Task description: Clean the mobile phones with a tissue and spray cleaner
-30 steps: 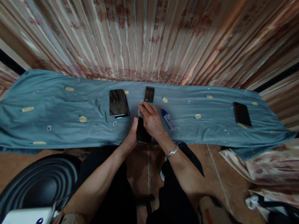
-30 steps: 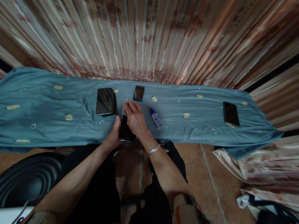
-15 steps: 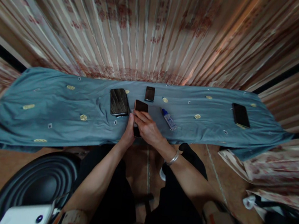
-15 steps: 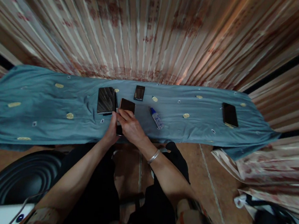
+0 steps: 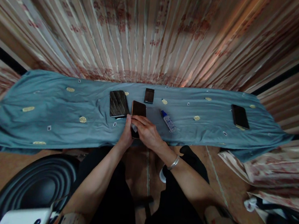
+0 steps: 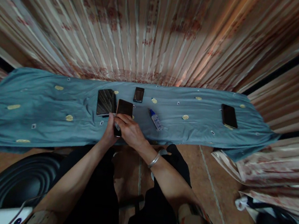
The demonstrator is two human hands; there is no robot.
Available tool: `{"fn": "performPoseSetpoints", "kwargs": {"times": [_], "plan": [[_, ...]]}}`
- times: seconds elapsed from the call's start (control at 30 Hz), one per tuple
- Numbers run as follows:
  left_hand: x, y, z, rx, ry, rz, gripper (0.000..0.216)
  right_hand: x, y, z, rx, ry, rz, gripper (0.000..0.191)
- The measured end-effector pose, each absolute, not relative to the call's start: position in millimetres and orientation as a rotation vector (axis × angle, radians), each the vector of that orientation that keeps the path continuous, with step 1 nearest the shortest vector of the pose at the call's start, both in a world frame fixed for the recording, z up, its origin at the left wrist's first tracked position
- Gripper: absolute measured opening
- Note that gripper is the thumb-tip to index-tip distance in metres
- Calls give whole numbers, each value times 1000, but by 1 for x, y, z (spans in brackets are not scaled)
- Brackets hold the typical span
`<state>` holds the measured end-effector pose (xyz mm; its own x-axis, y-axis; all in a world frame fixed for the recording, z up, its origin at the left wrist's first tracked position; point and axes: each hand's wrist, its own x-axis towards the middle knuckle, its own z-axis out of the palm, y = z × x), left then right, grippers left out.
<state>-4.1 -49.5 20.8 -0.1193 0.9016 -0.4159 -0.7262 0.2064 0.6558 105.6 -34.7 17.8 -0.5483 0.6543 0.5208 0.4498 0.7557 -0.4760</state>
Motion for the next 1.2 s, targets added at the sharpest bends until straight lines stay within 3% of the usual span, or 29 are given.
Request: {"fn": "performPoseSetpoints", "kwargs": {"times": [0.3,0.7,1.0,1.2], "plan": [[-11,-52,33,311,901,1337,62,129,-22,5,-938,-2244,398,46],[-3,-53,27,256,897,1330,47,115,-31,21,-817,-2259,417,43],[-5,-57,39,267,867,1258,63,134,-22,13,-997,-2250,386,45],[-5,-54,30,297,821,1307,60,132,-31,12,-927,-2279,353,47]]}}
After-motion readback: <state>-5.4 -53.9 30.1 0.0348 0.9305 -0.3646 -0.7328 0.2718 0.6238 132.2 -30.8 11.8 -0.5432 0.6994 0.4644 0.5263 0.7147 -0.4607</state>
